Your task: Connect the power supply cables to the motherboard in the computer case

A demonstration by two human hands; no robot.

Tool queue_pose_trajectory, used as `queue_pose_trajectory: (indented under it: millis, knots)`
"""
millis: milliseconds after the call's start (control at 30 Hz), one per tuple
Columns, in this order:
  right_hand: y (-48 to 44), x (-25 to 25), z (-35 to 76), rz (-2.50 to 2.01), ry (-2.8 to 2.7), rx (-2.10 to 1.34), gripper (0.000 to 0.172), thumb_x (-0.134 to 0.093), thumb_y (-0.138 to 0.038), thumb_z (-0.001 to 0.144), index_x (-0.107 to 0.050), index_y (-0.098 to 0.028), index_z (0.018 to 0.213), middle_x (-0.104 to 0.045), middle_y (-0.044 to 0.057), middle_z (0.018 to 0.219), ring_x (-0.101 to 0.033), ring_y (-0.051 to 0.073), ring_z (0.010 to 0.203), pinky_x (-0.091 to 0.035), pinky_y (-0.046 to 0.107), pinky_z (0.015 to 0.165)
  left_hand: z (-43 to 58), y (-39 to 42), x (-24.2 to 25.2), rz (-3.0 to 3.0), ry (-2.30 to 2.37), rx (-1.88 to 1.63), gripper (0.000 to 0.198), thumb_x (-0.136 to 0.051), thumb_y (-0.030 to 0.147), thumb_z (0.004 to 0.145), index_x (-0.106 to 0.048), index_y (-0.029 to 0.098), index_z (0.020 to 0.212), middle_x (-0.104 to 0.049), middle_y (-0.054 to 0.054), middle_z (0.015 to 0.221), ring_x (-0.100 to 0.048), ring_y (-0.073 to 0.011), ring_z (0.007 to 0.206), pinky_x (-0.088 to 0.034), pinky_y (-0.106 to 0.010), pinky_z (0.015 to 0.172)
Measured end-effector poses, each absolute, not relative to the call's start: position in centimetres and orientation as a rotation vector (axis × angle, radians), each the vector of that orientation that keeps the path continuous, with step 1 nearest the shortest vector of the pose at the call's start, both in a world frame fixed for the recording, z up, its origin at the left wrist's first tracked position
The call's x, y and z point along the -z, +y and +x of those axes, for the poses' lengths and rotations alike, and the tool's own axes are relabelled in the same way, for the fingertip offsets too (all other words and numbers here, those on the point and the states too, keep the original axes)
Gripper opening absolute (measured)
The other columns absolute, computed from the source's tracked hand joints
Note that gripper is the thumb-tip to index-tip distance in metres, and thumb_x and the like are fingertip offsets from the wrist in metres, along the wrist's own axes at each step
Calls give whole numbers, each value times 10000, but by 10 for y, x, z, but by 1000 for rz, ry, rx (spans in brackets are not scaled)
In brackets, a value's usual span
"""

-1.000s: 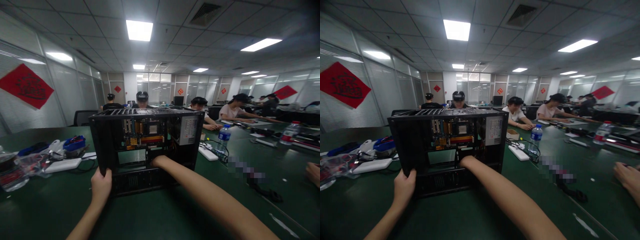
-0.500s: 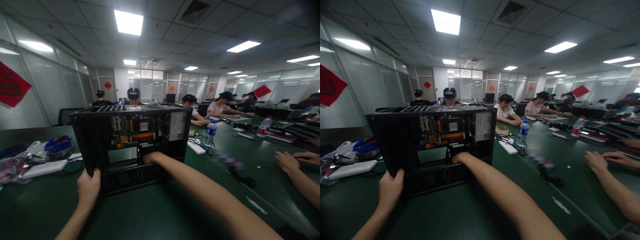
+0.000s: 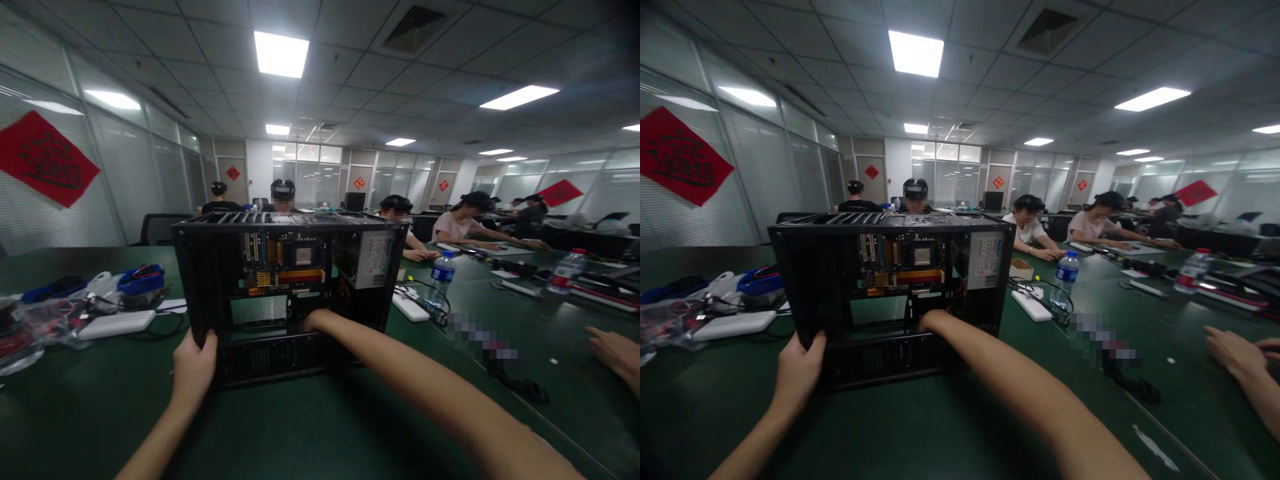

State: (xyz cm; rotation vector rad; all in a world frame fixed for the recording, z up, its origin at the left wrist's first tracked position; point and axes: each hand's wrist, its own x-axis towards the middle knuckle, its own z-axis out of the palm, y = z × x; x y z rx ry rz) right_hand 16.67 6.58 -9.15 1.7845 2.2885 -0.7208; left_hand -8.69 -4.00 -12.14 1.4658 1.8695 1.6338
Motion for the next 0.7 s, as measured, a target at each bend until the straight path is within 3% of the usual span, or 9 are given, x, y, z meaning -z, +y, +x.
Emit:
queue_pose_trajectory:
  millis: [100, 267, 367, 433, 500, 567, 700]
  knots:
    - [55, 85, 177, 1799, 2361, 823, 71, -742, -163, 750, -688, -118, 759, -685, 71, 746, -689, 241, 780, -532, 331, 743, -91, -38, 123, 1497, 1830, -1628, 479, -504, 559, 771, -627, 145, 979, -707, -115, 836, -662, -302, 798, -504, -353, 705]
    - [35, 73, 194, 1872, 2698, 1037, 156, -500, -251, 938, -613, -144, 939, -557, -9, 644, -529, 117, 574, -403, 212, 545, -97, -35, 131, 1603, 1763, -1594, 590, -489, 612, 847, -614, 123, 1152, -719, -157, 1026, -677, -344, 983, -537, -436, 853]
    - [9, 47, 197, 1837, 2879, 1169, 199, -478, -325, 971, -555, -161, 887, -453, -45, 603, -429, 84, 526, -330, 188, 486, -101, -37, 139, 1794, 1777, -1813, 579, -549, 492, 902, -501, 141, 1361, -617, -180, 1290, -596, -331, 1213, -509, -468, 994]
    - [-17, 20, 200, 1751, 3063, 1356, 215, -554, -367, 940, -550, -165, 867, -441, -50, 615, -412, 74, 528, -305, 180, 470, -101, -44, 141, 2052, 1751, -2134, 572, -646, 346, 872, -472, 165, 1386, -506, -189, 1418, -497, -326, 1336, -481, -476, 1055]
    - [-44, -5, 208, 1618, 3196, 1616, 313, -585, -453, 930, -560, -158, 828, -389, -64, 579, -353, 63, 489, -279, 186, 448, -95, -54, 137, 2390, 1567, -2325, 491, -689, 181, 824, -538, 187, 1291, -515, -164, 1390, -507, -304, 1319, -477, -465, 1067]
    - [-65, -22, 219, 1600, 3356, 1744, 360, -621, -497, 910, -590, -147, 828, -361, -73, 552, -316, 58, 461, -249, 193, 424, -80, -67, 123, 2610, 1304, -2268, 390, -637, 70, 824, -587, 199, 1188, -595, -121, 1260, -589, -251, 1200, -494, -428, 1045]
    - [-82, -33, 239, 1522, 3657, 1890, 356, -654, -498, 917, -654, -142, 907, -354, -80, 501, -308, 63, 419, -219, 211, 406, -27, -78, 73, 2569, 1050, -1869, 329, -525, 109, 910, -581, 196, 1222, -643, -108, 1221, -618, -218, 1154, -509, -379, 1010]
